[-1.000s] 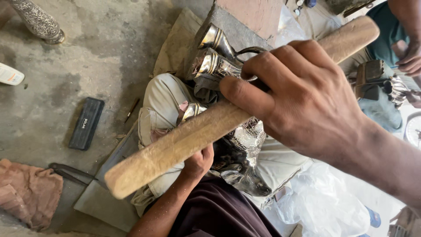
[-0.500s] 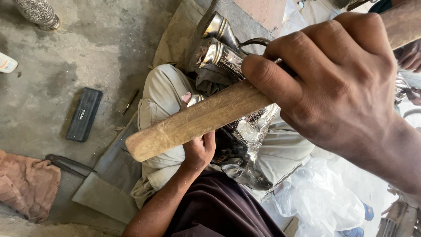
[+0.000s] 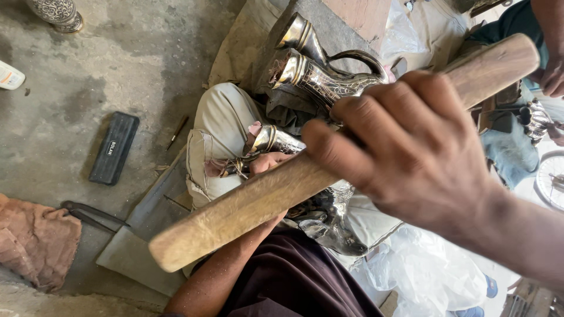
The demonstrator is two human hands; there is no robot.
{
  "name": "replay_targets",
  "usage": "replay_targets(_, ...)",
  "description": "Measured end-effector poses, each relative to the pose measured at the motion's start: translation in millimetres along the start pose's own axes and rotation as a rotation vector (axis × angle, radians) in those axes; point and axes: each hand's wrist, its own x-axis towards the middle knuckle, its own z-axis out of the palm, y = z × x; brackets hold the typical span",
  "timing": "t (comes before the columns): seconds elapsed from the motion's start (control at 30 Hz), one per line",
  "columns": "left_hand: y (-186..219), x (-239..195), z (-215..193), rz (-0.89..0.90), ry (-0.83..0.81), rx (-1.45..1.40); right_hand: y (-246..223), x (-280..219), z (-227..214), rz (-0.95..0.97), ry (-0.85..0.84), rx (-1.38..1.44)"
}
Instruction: The person uses a small metal chisel and a wooden mallet to engrave intricate patterns onto a polished metal elephant figurine. They repeatedly tap the chisel along the surface to create detailed designs.
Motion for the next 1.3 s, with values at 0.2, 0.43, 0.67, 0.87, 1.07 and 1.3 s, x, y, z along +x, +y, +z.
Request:
replay_targets(0.2,5.5,6.5,6.2,-0.203,0.001,-0.331,-17.8,-3.7,-4.3,-0.003,0.015,0.049)
replay_targets(0.43,-9.0,-0.6,10.0,-0.277,-0.021,-0.529,-15.0,-7.6,-10.5,0.014,-0.109,-0.147)
replay_targets(0.67,-6.2,0.4,10.5,-0.086,-0.057,-0.284,-18.9,-20.8,-5.5,0.078,-0.138,-0.023)
replay_targets(0.87,19.7,18.3,0.2,-0.046,-0.029,-0.003,-14.5,-25.9,-0.7,0.119,-0.114,-0.074)
replay_targets(1.07,26.7,28.3,-0.1,-0.083,-0.043,0.035,-13.4,-31.3,-5.7,0.114,-0.153,-0.133)
replay_targets(1.3,2.2,9.3,3.0,0.003,-0.021,0.235,-1.6,-29.7,-3.3,0.217,-0.060,0.089)
